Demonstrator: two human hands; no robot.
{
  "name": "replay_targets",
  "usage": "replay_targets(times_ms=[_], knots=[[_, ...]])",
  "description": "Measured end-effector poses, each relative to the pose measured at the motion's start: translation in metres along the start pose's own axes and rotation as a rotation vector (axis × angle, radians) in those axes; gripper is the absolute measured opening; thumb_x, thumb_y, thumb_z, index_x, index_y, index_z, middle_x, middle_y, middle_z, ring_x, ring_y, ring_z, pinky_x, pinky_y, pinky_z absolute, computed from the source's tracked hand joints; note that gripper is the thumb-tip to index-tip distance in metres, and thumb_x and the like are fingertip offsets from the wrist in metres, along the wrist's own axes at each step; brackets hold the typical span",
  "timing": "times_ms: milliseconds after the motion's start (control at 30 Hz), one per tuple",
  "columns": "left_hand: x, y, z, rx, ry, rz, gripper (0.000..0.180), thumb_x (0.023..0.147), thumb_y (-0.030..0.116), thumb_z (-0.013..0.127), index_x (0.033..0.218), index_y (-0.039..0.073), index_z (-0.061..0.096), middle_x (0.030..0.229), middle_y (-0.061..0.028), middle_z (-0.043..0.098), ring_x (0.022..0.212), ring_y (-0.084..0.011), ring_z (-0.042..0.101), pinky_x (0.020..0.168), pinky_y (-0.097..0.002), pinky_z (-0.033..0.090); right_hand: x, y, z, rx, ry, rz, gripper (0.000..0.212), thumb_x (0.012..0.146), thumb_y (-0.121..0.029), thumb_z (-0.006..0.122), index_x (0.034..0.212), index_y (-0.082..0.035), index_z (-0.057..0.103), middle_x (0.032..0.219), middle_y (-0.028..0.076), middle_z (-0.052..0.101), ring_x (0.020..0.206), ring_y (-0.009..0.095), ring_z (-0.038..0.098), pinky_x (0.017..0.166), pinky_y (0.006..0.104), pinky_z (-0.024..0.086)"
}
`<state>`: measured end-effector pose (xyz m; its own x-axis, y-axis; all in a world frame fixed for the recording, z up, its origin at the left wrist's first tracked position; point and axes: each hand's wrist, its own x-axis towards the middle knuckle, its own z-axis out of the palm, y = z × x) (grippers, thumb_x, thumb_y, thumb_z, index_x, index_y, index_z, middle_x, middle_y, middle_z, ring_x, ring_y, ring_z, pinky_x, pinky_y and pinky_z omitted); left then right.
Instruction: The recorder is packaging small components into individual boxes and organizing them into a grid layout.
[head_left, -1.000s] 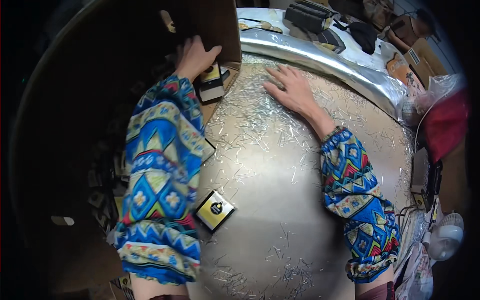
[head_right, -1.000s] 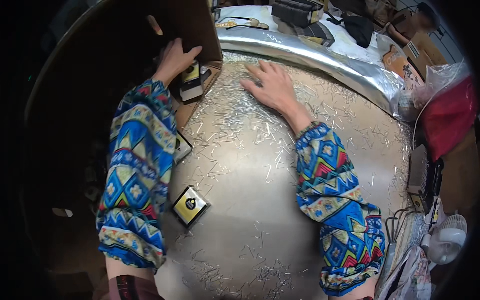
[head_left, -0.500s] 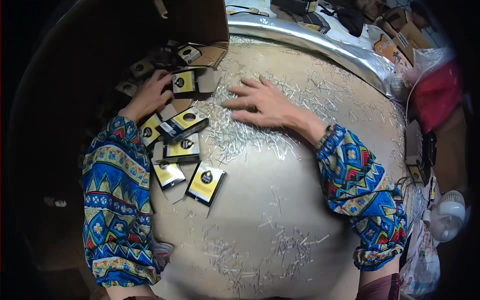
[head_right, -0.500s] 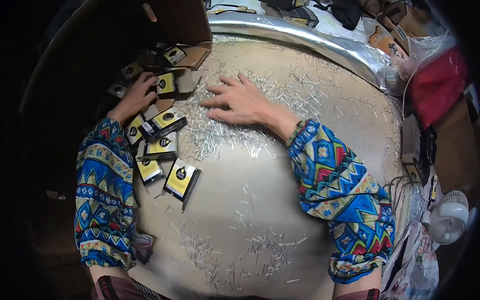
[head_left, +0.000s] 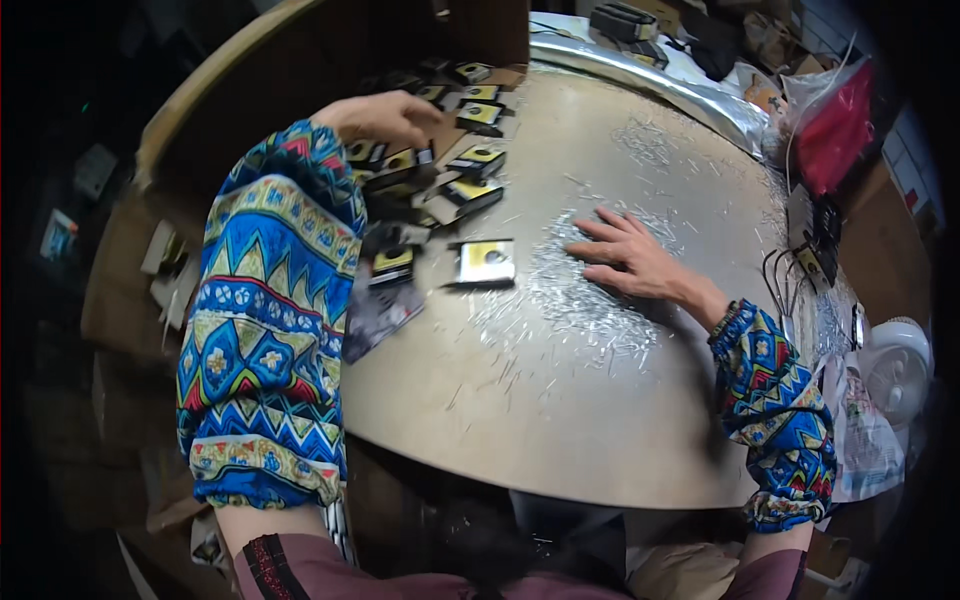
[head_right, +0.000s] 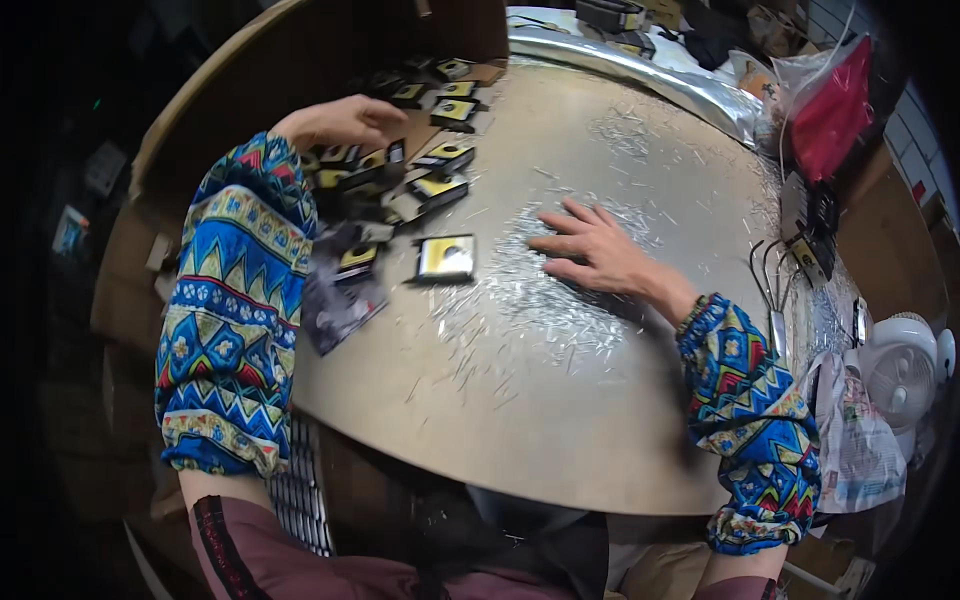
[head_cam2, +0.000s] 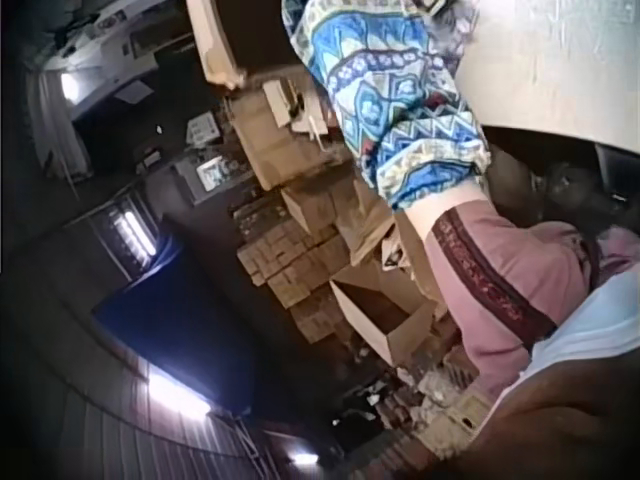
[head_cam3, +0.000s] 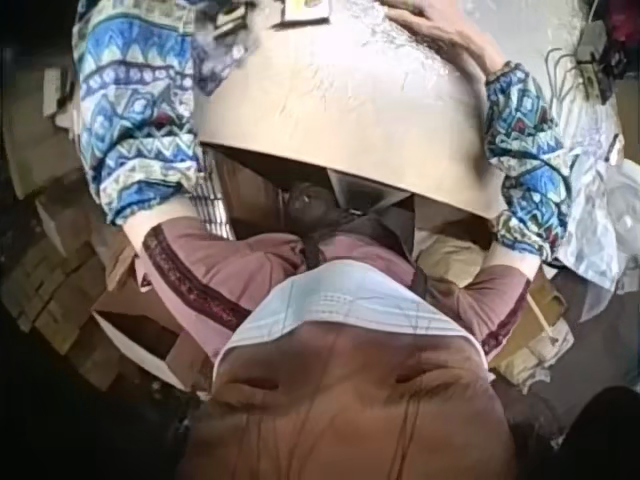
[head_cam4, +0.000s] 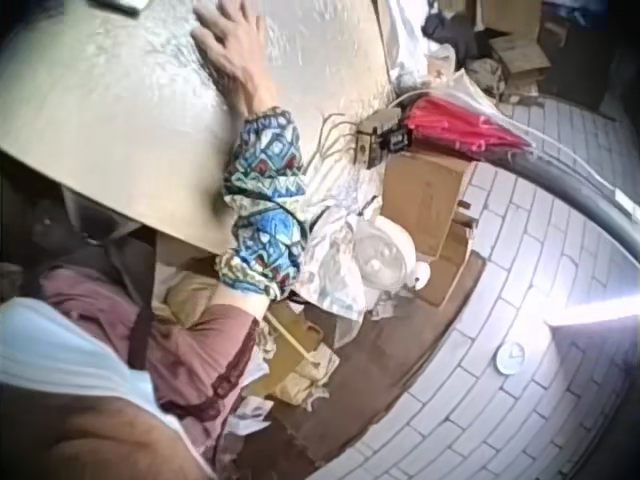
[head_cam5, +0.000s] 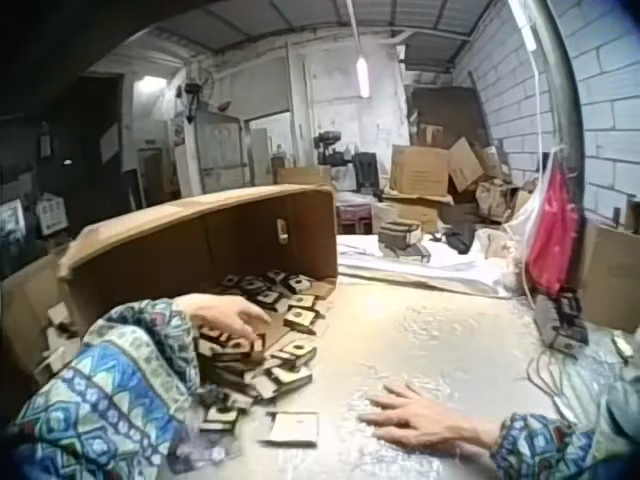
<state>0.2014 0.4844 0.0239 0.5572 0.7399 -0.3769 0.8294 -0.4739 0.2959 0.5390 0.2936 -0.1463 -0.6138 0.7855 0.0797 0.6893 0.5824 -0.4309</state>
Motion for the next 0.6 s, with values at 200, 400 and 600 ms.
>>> replay_targets(times_ms=[200,400,600], knots=[[-0.153,0.076,0.004,0.325,0.19,-0.05,0.032,0.088,0.024,0.064,0.11,0.001,0.067,0.102,-0.0204,0.069,0.096,-0.0335,0.067,0.085,-0.0412,0.054,-0.038,-0.06,-0.029,0.011,-0.103,0.106,0.046,0.098,-0.045,0.056,0.137,-0.021,0.061,0.158,0.015,0.034,0.148,0.042,0.023,0.12,0.0529,0.02],[-0.234,0.053,0.18,0.393,0.425,0.007,0.033,0.088,0.028,0.064,0.108,0.002,0.065,0.112,-0.018,0.062,0.102,-0.0363,0.06,0.085,-0.0447,0.051,-0.08,-0.098,-0.008,-0.073,0.071,0.076,0.043,0.098,-0.041,0.057,0.134,-0.019,0.062,0.152,0.018,0.042,0.143,0.039,0.034,0.117,0.0561,0.023],[-0.23,0.009,0.237,0.283,0.708,-0.102,0.027,0.085,0.022,0.068,0.103,0.004,0.064,0.103,-0.0128,0.06,0.107,-0.0329,0.057,0.083,-0.0451,0.05,-0.09,-0.128,0.03,-0.172,0.155,0.072,0.039,0.098,-0.035,0.058,0.132,-0.015,0.062,0.146,0.017,0.048,0.14,0.038,0.038,0.115,0.0561,0.028]])
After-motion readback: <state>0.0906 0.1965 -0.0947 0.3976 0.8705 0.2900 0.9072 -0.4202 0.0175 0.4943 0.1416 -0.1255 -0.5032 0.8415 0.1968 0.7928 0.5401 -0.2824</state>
